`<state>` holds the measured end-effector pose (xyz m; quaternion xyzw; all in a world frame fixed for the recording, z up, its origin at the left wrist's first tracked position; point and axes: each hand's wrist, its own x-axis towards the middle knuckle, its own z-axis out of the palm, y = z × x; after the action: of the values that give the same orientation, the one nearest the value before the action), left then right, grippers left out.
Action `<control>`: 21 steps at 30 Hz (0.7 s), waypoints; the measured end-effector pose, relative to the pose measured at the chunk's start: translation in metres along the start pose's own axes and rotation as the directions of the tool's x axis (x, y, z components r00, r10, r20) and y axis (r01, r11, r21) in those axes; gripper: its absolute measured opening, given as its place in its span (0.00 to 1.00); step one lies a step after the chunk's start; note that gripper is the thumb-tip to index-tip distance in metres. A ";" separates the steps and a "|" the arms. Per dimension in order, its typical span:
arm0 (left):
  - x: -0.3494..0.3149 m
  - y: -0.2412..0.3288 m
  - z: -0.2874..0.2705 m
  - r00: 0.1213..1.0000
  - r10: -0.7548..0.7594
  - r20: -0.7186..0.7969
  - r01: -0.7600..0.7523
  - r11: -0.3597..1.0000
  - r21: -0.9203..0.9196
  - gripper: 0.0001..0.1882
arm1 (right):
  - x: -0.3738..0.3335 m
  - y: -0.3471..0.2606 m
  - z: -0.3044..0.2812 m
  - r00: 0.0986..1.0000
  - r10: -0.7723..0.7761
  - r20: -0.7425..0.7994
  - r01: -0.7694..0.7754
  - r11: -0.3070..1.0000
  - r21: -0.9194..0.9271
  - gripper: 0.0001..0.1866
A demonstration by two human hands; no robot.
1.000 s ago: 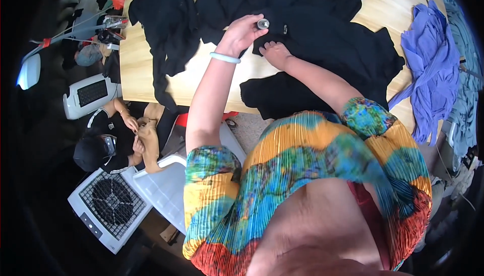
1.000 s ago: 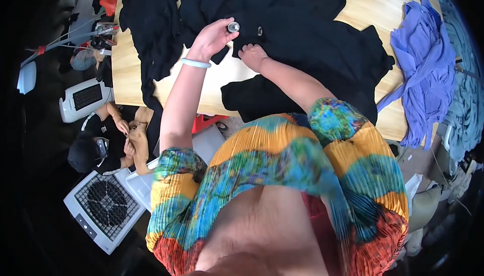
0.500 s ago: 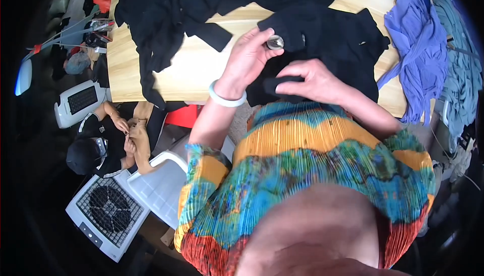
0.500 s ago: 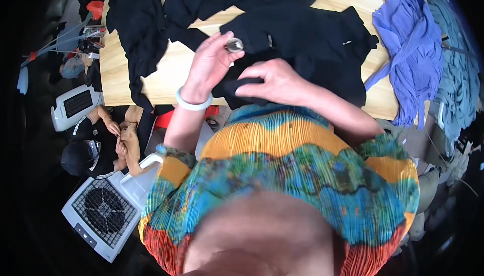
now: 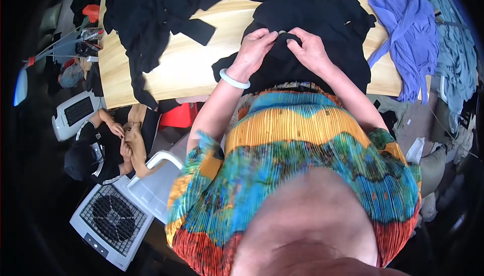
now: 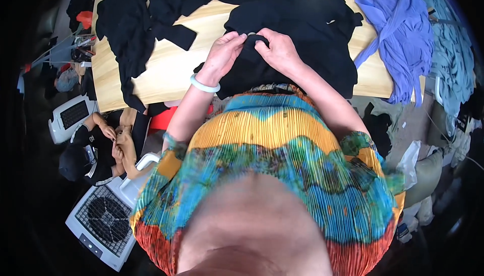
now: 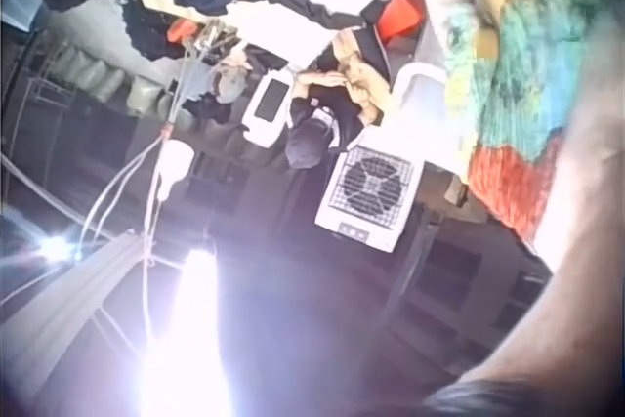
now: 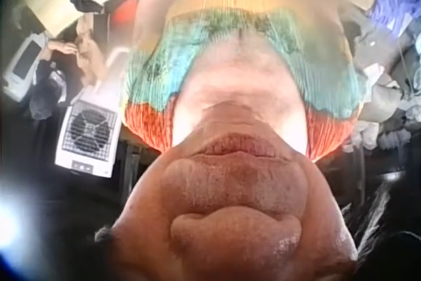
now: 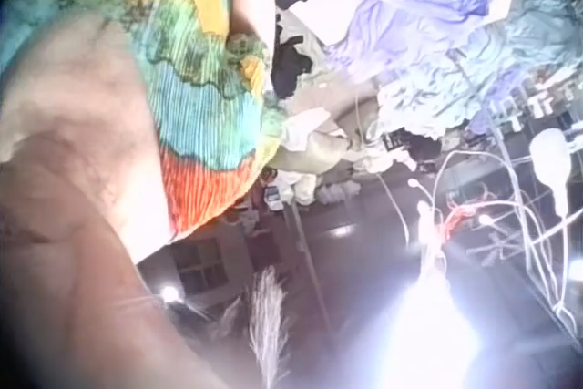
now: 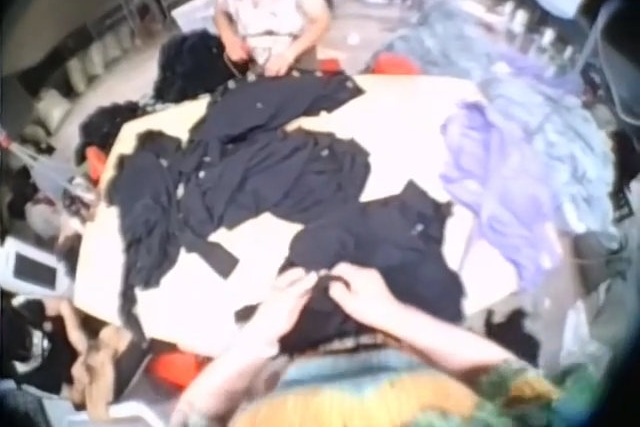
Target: Attaching or inspecting metal eyelets on black fabric garments in a factory setting.
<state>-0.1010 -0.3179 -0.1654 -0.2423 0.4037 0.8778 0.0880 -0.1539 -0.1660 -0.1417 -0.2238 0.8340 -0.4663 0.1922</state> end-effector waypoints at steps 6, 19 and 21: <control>0.013 -0.013 0.005 0.984 0.148 -0.102 -0.135 0.983 0.128 0.06 | -0.001 0.002 -0.004 0.997 -0.031 -0.066 0.027 0.998 -0.052 0.08; 0.018 -0.025 -0.001 0.913 0.406 -0.051 -0.305 0.757 0.578 0.07 | 0.014 0.016 0.000 0.994 0.065 -0.086 -0.067 0.998 -0.019 0.13; 0.018 -0.025 -0.003 0.858 0.511 0.050 -0.369 0.547 0.751 0.06 | 0.018 0.019 -0.001 0.992 0.128 0.005 -0.128 0.992 -0.023 0.14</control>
<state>-0.1071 -0.3047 -0.1925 -0.1519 0.7767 0.6060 -0.0809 -0.1734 -0.1665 -0.1601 -0.1735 0.8511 -0.4430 0.2220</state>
